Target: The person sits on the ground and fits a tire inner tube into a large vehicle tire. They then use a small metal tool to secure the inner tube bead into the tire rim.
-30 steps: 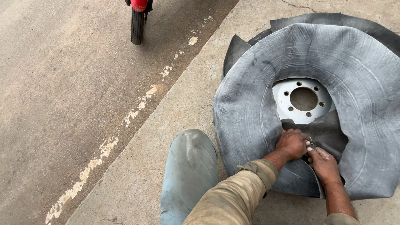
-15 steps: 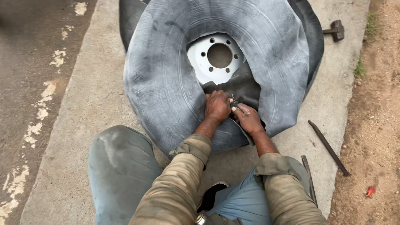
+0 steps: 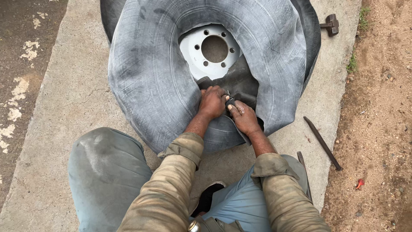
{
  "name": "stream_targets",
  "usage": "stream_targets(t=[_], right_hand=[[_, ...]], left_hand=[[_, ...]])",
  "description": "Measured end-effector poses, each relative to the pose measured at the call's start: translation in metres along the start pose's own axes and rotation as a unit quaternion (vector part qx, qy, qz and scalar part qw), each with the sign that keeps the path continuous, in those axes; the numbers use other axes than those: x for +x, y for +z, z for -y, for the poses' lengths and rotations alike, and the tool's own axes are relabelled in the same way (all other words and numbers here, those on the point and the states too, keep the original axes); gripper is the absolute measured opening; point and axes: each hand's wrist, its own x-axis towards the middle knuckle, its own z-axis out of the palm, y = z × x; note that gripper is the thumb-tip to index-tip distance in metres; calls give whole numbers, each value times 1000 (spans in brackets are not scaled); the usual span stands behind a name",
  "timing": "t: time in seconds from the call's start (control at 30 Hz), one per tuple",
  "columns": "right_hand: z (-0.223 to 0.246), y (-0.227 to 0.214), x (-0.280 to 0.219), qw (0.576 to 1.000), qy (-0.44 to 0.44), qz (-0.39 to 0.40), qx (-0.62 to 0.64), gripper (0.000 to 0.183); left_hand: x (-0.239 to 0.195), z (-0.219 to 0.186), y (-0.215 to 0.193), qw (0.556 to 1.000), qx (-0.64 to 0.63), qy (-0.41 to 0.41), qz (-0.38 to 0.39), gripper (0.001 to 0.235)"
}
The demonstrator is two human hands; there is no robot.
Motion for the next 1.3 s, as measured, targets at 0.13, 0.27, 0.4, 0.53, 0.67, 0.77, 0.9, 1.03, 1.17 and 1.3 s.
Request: stream_targets(t=[0.13, 0.27, 0.4, 0.53, 0.67, 0.77, 0.9, 1.03, 1.17, 1.3], right_hand=[[3, 0, -1, 1000, 20, 10, 9, 30], [8, -3, 0, 998, 56, 28, 32, 27], [6, -3, 6, 992, 69, 27, 102, 25], [-5, 2, 11, 977, 84, 34, 194, 29], [-7, 1, 8, 966, 89, 37, 239, 28], [-2, -1, 2, 971, 108, 24, 213, 29], [10, -3, -3, 984, 116, 12, 132, 32], [14, -4, -11, 989, 117, 3, 87, 34], [10, -6, -16, 991, 111, 1, 77, 34], [8, -6, -15, 993, 104, 5, 56, 35]], left_hand=[[12, 11, -9, 994, -81, 9, 74, 29], [8, 0, -13, 994, -51, -46, 84, 38], [7, -11, -13, 998, 1, -34, 44, 41], [8, -9, -8, 999, -50, -5, 10, 40], [4, -13, -4, 999, 24, 28, -35, 38], [-1, -18, -4, 997, 41, 42, -55, 37], [-4, -23, -7, 994, 84, 44, -59, 37], [-7, -25, -4, 987, 131, 62, -63, 39], [-8, -24, 1, 985, 146, 71, -63, 39], [-6, -23, 0, 983, 156, 78, -58, 39]])
